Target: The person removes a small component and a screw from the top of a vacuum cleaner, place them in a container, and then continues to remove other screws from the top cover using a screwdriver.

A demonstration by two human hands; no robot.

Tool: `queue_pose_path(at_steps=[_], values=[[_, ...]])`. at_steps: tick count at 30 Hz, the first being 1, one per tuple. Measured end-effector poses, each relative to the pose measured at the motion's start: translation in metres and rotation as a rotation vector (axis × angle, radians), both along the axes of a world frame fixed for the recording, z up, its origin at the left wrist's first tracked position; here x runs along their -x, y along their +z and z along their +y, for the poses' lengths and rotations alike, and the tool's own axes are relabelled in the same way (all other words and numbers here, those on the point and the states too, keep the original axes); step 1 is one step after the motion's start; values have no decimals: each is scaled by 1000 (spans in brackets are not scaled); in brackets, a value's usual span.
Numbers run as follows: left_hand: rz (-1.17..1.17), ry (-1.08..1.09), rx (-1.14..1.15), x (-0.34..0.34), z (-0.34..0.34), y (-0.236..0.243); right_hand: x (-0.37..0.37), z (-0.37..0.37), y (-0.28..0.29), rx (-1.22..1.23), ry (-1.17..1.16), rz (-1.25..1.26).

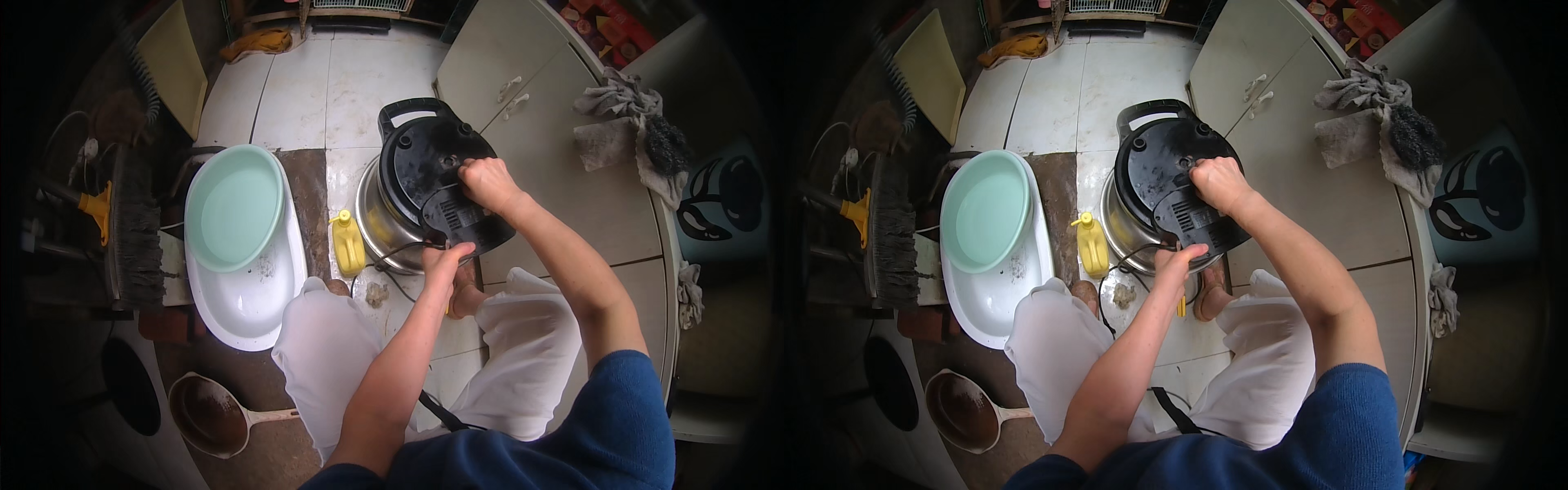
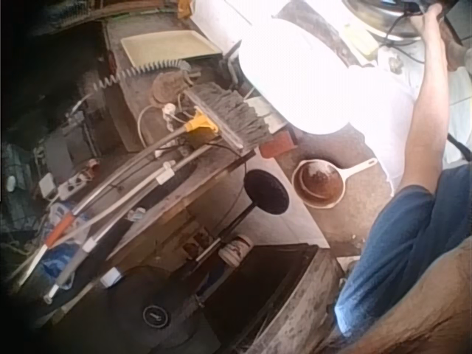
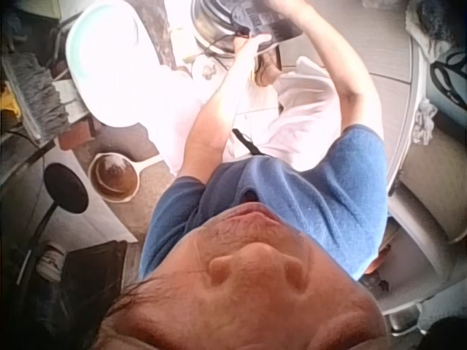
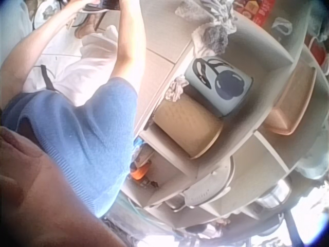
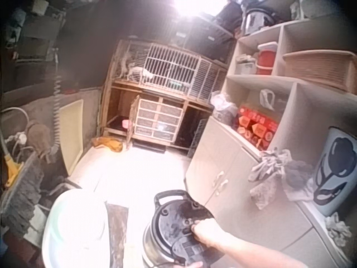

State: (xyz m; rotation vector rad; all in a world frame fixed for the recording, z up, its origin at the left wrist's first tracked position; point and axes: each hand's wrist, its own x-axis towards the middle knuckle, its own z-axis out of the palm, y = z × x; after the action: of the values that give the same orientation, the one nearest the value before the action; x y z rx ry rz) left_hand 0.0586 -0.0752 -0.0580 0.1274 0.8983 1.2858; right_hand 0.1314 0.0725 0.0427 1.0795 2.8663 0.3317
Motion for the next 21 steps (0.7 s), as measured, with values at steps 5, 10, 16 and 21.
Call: queue_pose_path(at_steps=[5, 10, 16, 21], values=[[64, -3, 4, 1, -1, 3, -1, -3, 0, -20, 24, -10], [71, 5, -6, 0, 0, 1, -4, -5, -2, -19, -2, 17], [42, 19, -14, -1, 0, 2, -1, 5, 5, 96, -43, -22], [0, -39, 51, 6, -1, 13, 7, 14, 15, 200, -123, -103]])
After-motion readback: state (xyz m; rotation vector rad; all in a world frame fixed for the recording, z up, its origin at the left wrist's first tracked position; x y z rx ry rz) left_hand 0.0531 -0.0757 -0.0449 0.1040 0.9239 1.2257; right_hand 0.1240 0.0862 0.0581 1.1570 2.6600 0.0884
